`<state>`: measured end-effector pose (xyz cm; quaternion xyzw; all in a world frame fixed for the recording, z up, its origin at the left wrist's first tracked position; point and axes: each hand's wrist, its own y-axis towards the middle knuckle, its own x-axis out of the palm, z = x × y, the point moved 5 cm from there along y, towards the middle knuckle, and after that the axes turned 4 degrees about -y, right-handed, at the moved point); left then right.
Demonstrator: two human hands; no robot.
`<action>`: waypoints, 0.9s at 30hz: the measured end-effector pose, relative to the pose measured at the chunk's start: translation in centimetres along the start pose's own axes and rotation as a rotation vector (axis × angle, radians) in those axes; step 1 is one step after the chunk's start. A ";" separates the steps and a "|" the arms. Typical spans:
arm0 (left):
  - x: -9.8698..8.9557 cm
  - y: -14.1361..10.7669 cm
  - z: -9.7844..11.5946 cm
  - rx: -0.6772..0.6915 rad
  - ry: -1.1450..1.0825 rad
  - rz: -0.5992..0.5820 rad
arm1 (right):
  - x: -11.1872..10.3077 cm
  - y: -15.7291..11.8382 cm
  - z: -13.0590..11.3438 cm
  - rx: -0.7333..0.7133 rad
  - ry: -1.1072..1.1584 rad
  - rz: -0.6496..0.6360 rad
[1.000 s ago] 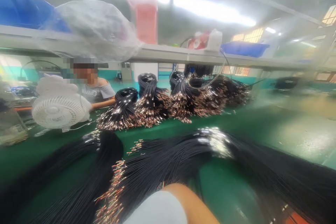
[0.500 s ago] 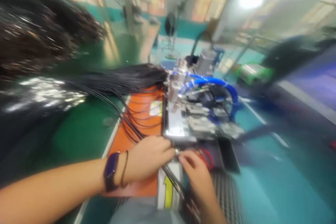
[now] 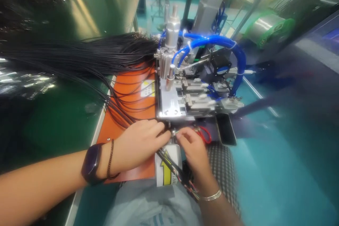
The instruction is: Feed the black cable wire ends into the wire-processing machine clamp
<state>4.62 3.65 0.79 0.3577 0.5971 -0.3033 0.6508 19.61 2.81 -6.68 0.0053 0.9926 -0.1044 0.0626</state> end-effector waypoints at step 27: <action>0.0 0.0 0.8 0.003 0.063 0.043 | -0.6 0.4 -1.3 0.018 -0.093 0.001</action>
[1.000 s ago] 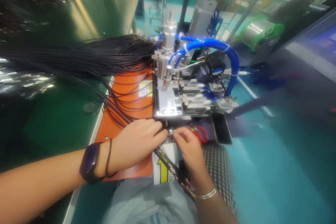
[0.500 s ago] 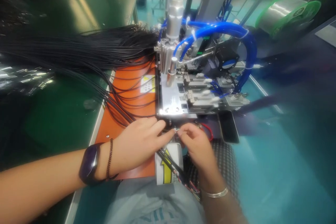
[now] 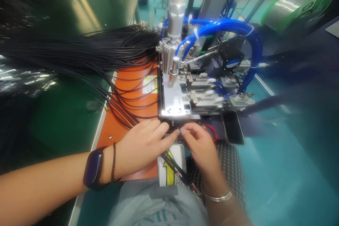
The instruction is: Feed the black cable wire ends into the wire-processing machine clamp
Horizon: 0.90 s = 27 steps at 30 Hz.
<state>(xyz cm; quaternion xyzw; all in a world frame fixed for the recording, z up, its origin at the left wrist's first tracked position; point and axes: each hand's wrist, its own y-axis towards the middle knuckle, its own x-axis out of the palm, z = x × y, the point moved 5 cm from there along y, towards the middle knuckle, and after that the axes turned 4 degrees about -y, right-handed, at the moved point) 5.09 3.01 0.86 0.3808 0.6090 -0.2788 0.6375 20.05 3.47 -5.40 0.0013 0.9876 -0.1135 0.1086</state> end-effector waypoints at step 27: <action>0.3 -0.3 0.1 -0.058 -0.034 -0.020 | 0.6 0.4 0.1 0.057 0.120 -0.073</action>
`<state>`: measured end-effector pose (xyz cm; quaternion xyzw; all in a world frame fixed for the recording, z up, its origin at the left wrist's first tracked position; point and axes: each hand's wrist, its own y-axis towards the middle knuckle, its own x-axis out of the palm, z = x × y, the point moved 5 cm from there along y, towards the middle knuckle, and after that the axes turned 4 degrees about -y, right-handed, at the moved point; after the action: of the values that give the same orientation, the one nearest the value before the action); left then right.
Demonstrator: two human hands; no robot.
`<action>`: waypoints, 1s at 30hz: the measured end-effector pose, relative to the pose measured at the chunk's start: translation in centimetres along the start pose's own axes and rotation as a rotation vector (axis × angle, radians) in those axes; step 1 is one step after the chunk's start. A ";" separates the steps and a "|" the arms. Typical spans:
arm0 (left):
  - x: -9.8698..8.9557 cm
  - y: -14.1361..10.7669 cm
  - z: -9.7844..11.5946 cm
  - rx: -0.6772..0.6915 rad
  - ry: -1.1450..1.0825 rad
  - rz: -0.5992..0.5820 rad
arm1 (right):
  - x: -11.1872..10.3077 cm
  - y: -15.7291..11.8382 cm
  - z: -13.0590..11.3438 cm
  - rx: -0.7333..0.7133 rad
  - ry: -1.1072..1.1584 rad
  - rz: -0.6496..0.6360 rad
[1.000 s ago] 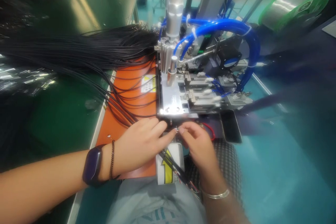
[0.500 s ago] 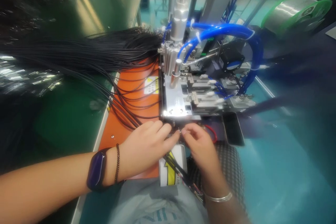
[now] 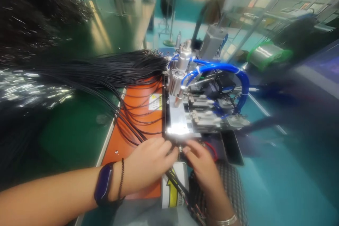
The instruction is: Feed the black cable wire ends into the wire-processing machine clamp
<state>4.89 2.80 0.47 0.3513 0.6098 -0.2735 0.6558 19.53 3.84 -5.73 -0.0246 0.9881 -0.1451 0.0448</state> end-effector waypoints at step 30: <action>-1.2 -1.1 1.3 -0.158 0.084 0.021 | -1.3 -4.2 -2.8 -0.647 -0.659 0.065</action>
<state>4.74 0.99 1.55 0.3159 0.6528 -0.2026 0.6580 20.74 0.64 -1.75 -0.0513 0.9159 0.1876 0.3511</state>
